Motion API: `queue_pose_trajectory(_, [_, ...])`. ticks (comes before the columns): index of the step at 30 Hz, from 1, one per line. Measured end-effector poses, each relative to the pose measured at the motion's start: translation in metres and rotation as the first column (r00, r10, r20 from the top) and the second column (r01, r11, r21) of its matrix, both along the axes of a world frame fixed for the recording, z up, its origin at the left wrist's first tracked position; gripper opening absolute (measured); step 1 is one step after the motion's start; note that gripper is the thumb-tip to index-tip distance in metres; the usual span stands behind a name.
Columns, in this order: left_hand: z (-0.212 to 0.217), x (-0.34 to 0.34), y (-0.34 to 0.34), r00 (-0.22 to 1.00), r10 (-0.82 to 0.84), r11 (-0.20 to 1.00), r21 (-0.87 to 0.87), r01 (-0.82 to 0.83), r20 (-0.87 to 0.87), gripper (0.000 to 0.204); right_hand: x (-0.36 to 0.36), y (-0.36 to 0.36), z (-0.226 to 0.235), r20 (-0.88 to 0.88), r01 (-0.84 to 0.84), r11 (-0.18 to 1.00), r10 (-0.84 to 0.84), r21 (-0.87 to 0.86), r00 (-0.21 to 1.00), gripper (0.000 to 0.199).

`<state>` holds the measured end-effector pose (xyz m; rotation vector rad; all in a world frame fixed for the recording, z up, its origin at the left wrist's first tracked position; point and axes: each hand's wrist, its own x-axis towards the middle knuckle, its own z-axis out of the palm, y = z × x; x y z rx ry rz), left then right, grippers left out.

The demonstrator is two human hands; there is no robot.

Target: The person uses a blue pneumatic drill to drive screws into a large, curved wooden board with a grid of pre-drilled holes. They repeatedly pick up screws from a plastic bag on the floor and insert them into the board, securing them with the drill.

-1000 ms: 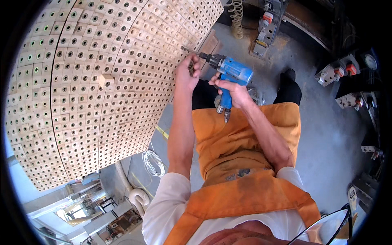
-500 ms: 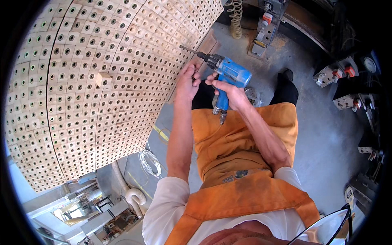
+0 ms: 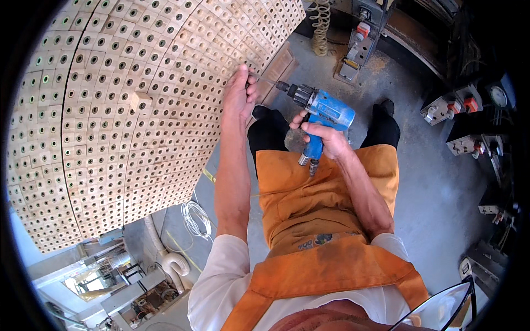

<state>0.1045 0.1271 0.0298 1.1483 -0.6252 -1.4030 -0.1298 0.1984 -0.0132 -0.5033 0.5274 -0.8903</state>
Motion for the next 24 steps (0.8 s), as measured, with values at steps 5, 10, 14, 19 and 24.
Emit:
queue_pose_trajectory(5, [0.002,-0.014,-0.011,0.998,0.051,0.998,0.049,-0.049,-0.03,0.03,0.009,0.001,-0.003,0.015,0.072,0.996,-0.072,0.044,0.997,0.029])
queue_pose_trajectory(10, [0.001,-0.014,-0.02,0.979,0.065,0.995,0.064,-0.079,0.192,0.03,0.018,0.0,-0.007,0.066,0.085,0.995,-0.088,0.051,0.994,0.029])
queue_pose_trajectory(14, [0.003,-0.017,-0.02,0.995,0.096,0.992,0.088,-0.093,-0.031,0.029,0.023,0.002,-0.001,0.014,0.122,0.992,-0.122,0.033,0.992,0.025])
queue_pose_trajectory(19, [0.004,-0.014,-0.019,0.997,0.056,0.998,0.044,-0.055,-0.045,0.029,0.028,0.001,-0.002,0.036,0.12,0.992,-0.121,0.029,0.992,0.024])
queue_pose_trajectory(24, [-0.002,-0.01,-0.018,0.995,0.053,0.999,0.006,-0.053,-0.089,0.028,0.03,0.002,0.003,-0.009,0.112,0.993,-0.112,0.043,0.994,0.025])
